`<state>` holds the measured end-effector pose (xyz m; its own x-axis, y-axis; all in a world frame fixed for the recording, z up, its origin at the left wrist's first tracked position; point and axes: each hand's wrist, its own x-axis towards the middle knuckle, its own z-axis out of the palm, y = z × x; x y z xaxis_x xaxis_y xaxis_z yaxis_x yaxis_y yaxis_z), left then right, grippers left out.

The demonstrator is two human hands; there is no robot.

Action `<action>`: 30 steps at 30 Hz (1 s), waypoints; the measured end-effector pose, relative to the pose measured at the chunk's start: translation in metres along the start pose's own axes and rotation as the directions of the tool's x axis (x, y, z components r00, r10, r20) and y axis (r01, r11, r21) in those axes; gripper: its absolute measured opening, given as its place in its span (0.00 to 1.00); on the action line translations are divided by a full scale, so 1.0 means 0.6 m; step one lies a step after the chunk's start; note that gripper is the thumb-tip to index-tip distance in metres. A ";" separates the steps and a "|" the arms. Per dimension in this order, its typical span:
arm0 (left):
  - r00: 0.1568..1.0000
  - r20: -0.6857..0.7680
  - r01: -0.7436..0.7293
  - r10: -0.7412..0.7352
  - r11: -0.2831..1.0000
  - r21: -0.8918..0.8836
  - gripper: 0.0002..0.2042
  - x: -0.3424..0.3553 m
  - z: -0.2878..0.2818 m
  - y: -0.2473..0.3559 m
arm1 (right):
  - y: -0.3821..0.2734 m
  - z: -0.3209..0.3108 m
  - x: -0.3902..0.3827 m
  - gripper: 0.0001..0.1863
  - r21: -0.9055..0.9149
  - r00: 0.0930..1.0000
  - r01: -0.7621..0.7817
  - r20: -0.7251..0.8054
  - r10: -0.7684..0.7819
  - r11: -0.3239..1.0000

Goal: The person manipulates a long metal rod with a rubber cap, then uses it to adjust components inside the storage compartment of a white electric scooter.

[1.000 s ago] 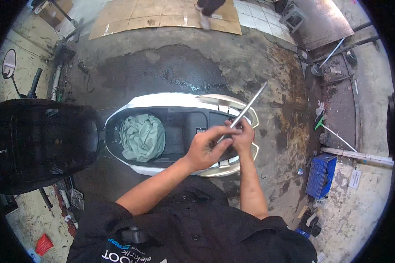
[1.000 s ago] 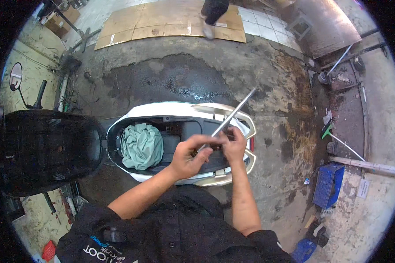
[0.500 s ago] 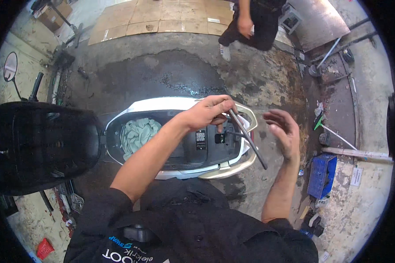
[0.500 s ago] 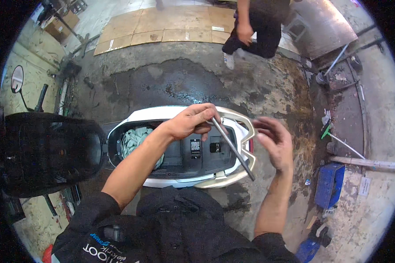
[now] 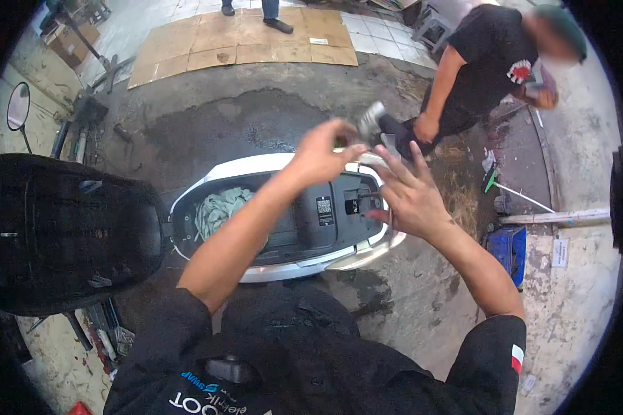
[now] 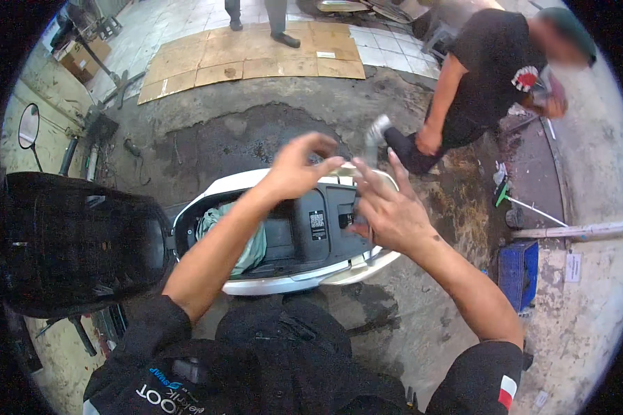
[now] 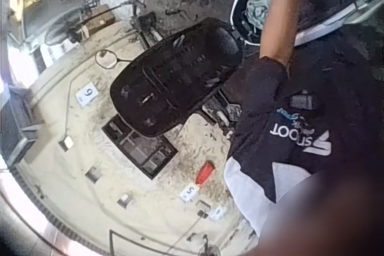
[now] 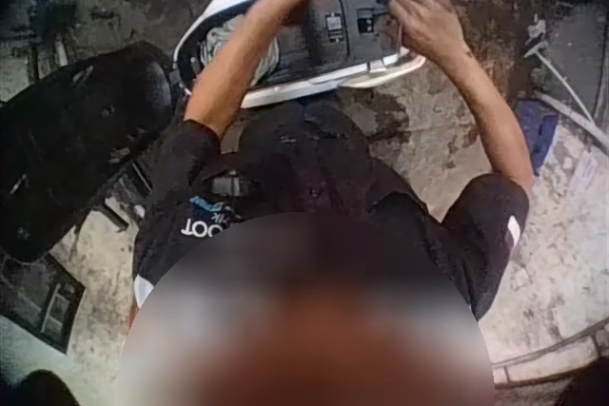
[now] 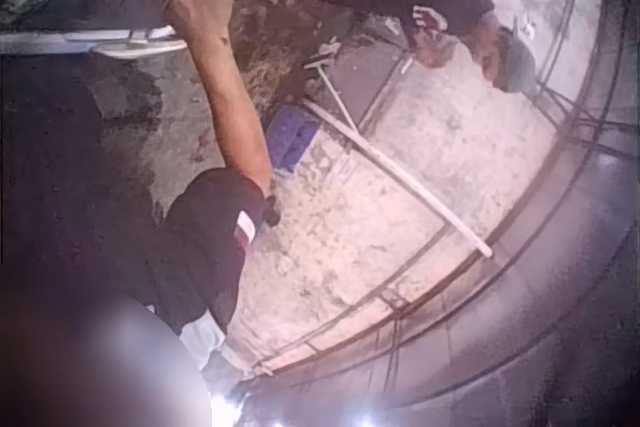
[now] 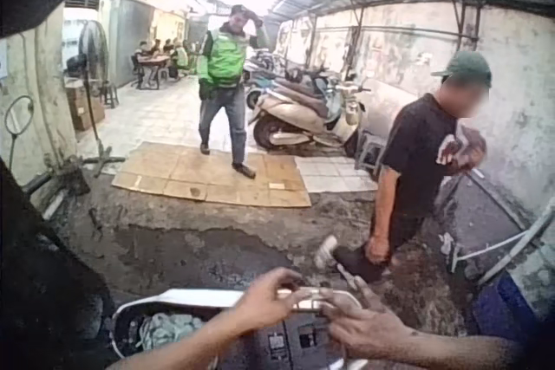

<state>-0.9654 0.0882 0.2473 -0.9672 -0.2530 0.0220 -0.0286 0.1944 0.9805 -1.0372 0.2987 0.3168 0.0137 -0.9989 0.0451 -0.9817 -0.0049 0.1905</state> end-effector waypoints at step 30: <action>0.606 0.082 -0.625 0.791 0.410 0.665 0.27 -0.375 -0.407 0.345 | -0.053 0.016 0.020 0.21 0.106 0.462 -0.886 0.291 0.838 0.452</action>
<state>-0.6917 -0.0461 0.4928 -0.6294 0.0780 0.7732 0.4249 0.8676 0.2584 -1.0076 0.2866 0.3019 -0.8714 -0.4793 -0.1047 -0.4758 0.8777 -0.0573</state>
